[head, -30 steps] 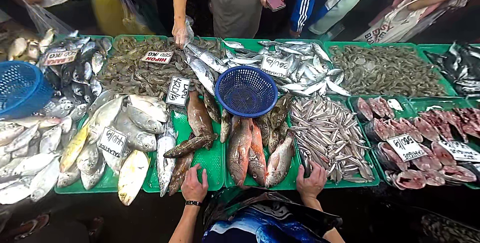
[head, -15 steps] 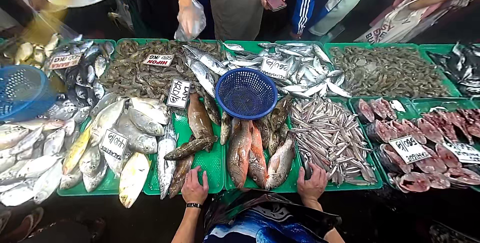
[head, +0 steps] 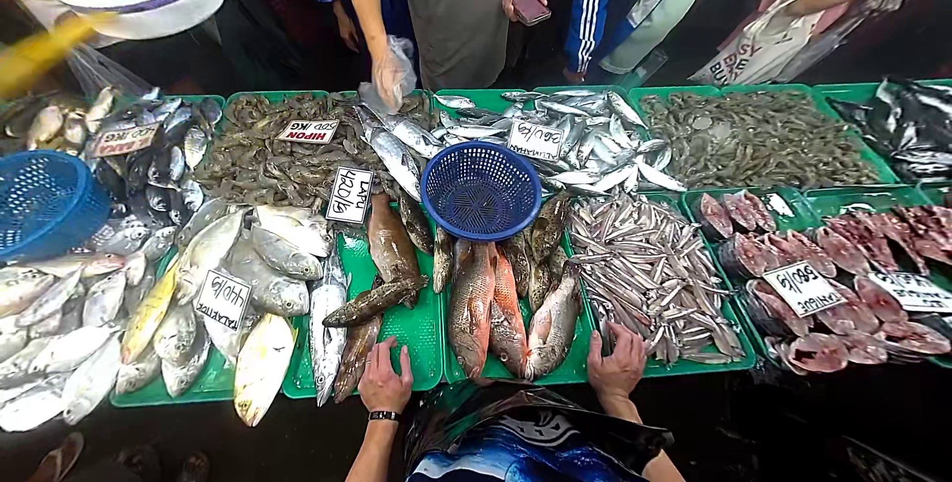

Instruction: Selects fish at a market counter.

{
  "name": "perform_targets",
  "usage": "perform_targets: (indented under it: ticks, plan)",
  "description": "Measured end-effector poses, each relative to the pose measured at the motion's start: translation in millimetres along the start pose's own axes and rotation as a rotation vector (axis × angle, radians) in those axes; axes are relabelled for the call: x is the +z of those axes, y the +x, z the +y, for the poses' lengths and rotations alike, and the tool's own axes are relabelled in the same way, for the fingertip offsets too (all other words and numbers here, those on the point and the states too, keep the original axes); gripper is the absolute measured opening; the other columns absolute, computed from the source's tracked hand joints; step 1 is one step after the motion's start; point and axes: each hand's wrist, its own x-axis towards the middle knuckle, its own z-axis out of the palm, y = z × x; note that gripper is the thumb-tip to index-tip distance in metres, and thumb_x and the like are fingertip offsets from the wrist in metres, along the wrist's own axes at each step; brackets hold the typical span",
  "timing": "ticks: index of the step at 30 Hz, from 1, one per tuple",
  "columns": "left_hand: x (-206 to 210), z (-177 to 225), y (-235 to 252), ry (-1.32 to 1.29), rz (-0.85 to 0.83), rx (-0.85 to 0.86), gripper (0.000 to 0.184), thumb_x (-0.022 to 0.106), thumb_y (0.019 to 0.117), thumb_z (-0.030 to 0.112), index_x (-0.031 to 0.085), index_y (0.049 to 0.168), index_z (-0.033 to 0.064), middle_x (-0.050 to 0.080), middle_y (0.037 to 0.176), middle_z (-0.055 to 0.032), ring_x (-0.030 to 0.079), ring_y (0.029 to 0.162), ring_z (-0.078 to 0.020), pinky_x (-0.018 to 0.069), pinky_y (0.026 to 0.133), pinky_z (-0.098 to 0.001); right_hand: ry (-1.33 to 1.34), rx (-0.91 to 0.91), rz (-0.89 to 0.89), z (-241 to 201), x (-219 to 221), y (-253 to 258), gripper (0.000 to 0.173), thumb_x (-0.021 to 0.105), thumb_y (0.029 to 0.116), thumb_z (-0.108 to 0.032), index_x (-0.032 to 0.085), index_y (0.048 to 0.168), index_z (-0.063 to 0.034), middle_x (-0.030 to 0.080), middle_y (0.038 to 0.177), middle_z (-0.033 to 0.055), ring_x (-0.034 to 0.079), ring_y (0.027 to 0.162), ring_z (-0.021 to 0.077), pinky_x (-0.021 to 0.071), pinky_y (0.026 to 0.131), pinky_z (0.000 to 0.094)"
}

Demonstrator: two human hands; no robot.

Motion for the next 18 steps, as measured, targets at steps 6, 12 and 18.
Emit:
perform_targets:
  ticks: [6, 12, 18]
  plan:
    - [-1.7, 1.0, -0.2, 0.000, 0.000, -0.003, 0.044, 0.046, 0.0983, 0.047, 0.072, 0.115, 0.0158, 0.074, 0.105, -0.0025, 0.072, 0.087, -0.0203, 0.0580, 0.068, -0.0409, 0.001, 0.011, 0.001, 0.5, 1.2, -1.4, 0.055, 0.046, 0.0988, -0.048, 0.070, 0.123, -0.0062, 0.068, 0.127, 0.0183, 0.060, 0.125, 0.0366, 0.0411, 0.111, 0.0530]
    - [-2.0, 1.4, 0.2, -0.003, 0.003, 0.001, 0.045, 0.046, 0.0989, 0.048, 0.072, 0.115, 0.0156, 0.075, 0.105, -0.0021, 0.072, 0.087, -0.0201, 0.0582, 0.069, -0.0412, 0.003, 0.017, -0.002, 0.9, 0.4, -0.8, 0.054, 0.046, 0.0987, -0.048, 0.069, 0.123, -0.0066, 0.068, 0.126, 0.0173, 0.061, 0.124, 0.0357, 0.0421, 0.110, 0.0522]
    - [-3.7, 3.0, 0.1, -0.008, -0.008, -0.015, 0.045, 0.047, 0.0990, 0.048, 0.072, 0.115, 0.0150, 0.074, 0.104, -0.0033, 0.071, 0.082, -0.0208, 0.0572, 0.065, -0.0417, -0.002, 0.027, -0.035, -2.2, -3.7, 1.2, 0.054, 0.046, 0.0984, -0.048, 0.070, 0.123, -0.0064, 0.068, 0.126, 0.0181, 0.061, 0.123, 0.0368, 0.0430, 0.109, 0.0539]
